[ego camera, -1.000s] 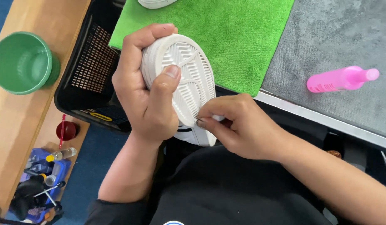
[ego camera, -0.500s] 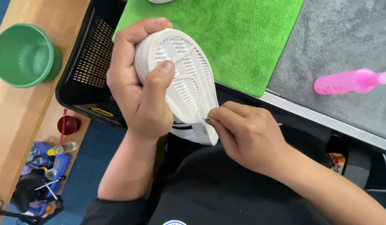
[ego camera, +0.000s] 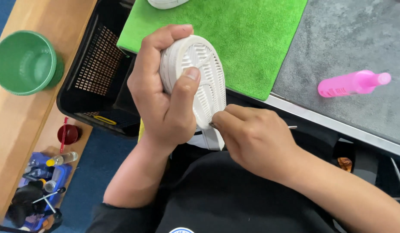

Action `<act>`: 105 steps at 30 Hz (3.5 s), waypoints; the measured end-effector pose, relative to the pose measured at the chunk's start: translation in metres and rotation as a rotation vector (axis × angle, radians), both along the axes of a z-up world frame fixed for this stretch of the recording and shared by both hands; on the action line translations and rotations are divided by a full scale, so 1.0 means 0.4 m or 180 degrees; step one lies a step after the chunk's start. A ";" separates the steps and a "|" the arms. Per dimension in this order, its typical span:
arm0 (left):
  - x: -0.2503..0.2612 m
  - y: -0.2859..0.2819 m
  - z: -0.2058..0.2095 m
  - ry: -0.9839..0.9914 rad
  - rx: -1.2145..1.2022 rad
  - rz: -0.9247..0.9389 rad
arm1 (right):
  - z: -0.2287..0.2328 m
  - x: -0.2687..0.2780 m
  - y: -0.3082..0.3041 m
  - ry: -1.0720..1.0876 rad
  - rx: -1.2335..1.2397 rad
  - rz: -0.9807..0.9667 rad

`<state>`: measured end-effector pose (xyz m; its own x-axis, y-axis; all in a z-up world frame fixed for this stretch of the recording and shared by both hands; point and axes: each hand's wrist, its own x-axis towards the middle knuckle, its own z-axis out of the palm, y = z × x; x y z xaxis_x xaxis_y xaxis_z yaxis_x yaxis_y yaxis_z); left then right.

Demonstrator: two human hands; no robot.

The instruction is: The person cleans the sole of a white sneaker using a cotton swab and a pink liquid cleaning solution. They repeatedly rub the swab into the tread pattern, occasionally reapplying the solution, and rotate the shoe to access different areas of the sole.

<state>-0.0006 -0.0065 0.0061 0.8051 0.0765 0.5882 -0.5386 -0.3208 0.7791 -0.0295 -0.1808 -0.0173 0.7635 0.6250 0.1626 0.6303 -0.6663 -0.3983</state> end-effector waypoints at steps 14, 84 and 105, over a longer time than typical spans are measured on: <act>-0.002 0.014 -0.004 0.0116 -0.0168 0.0052 | 0.029 -0.017 -0.017 -0.0159 0.0480 -0.0023; 0.045 0.079 -0.025 -0.0048 -0.1440 -0.2150 | 0.004 -0.070 -0.045 -0.0629 0.0868 -0.0250; -0.005 0.014 -0.004 -0.0376 -0.0369 -0.1031 | 0.030 -0.082 0.023 -0.1318 0.0093 -0.0390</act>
